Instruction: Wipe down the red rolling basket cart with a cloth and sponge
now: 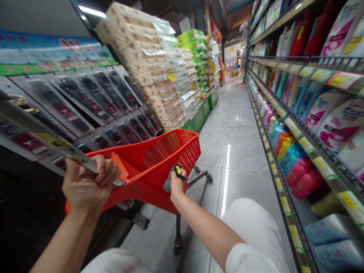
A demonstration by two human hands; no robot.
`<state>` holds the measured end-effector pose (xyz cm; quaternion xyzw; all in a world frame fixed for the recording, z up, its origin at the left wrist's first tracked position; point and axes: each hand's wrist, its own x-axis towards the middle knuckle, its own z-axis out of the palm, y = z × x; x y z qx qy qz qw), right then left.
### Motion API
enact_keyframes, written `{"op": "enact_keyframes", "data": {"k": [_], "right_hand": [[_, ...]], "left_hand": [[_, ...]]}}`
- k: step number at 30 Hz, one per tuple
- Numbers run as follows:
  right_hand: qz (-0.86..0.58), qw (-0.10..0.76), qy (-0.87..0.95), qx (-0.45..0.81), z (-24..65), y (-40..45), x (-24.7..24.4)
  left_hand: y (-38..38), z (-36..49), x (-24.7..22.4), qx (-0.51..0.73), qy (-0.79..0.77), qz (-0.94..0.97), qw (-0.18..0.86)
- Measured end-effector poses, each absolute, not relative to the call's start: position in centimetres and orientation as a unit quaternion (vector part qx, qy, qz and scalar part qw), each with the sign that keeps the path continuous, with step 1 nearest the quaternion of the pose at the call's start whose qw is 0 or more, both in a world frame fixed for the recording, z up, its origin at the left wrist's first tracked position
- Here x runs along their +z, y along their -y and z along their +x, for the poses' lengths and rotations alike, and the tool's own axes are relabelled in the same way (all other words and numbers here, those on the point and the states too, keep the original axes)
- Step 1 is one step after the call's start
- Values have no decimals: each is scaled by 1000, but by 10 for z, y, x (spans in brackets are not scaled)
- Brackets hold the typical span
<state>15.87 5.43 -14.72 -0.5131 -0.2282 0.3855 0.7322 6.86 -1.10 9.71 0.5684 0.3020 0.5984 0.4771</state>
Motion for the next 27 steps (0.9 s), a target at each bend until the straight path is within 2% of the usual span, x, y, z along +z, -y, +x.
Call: {"op": "enact_keyframes", "data": {"k": [3, 7, 10, 14, 18, 21, 27], "right_hand": [[-487, 727, 338, 347, 155, -39, -123], [-485, 687, 457, 290, 155, -15, -135], [-513, 677, 440, 292, 161, -22, -146], [-553, 718, 331, 265, 191, -57, -135], [-562, 657, 412, 287, 215, -75, -115], [-573, 621, 453, 282, 202, -59, -104], [-534, 662, 467, 242, 183, -30, -94]], "left_hand": [[7, 70, 96, 604, -296, 561, 482], [3, 72, 94, 606, -297, 560, 481], [0, 71, 94, 607, -294, 564, 476], [-2, 70, 93, 608, -287, 566, 476], [-1, 70, 94, 603, -285, 567, 483], [0, 69, 94, 602, -284, 567, 486], [3, 67, 92, 607, -281, 563, 485]]}}
